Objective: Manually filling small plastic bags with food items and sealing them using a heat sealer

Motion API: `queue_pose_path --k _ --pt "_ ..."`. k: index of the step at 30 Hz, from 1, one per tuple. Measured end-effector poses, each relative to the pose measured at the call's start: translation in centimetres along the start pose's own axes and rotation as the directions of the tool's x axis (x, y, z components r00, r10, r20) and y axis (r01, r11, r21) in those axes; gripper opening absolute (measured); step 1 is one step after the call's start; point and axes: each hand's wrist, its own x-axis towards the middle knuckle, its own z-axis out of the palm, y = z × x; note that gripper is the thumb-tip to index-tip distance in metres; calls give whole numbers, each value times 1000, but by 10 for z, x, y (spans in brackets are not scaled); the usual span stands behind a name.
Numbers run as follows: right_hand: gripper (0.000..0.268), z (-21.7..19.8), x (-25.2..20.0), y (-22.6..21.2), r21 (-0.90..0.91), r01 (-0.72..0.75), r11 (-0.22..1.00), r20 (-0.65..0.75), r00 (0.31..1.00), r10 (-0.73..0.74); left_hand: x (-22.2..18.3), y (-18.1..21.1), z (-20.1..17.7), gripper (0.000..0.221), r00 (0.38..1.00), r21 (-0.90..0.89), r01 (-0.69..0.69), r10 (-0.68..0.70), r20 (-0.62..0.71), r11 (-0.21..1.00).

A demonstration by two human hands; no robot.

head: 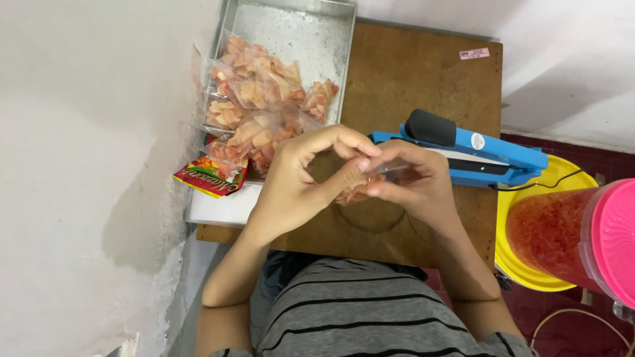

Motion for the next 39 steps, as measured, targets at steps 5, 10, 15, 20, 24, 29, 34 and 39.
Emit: queue_pose_path --k 5,10,15,20,24,29,34,39 --pt "9 9 1 1 39 5 999 -33 999 -3 -2 2 -2 11 1000 9 -12 12 -3 1000" --pt "10 9 -1 8 29 16 999 -38 999 -14 -5 -1 -3 10 998 20 -54 54 -10 998" --pt "23 15 6 -18 -5 -28 1000 -63 998 27 -5 -7 -7 6 987 0 -74 73 -145 997" --pt "21 17 6 -1 -83 -41 996 -183 983 25 -6 -10 -5 15 986 8 32 -30 -167 999" --pt "18 17 7 8 -66 -41 997 -258 966 23 -8 -13 -5 20 976 46 115 -105 -193 992" --pt "41 20 18 -1 -39 -25 999 -134 991 19 -10 -17 -13 25 966 15 51 -46 -253 999" --pt "28 29 36 -4 -124 -55 991 -64 997 48 -6 -28 -29 22 946 65 -16 36 -322 998" --pt "18 44 64 -1 -181 86 980 -129 986 -110 7 -33 -51 8 953 -34 -81 67 -294 996"
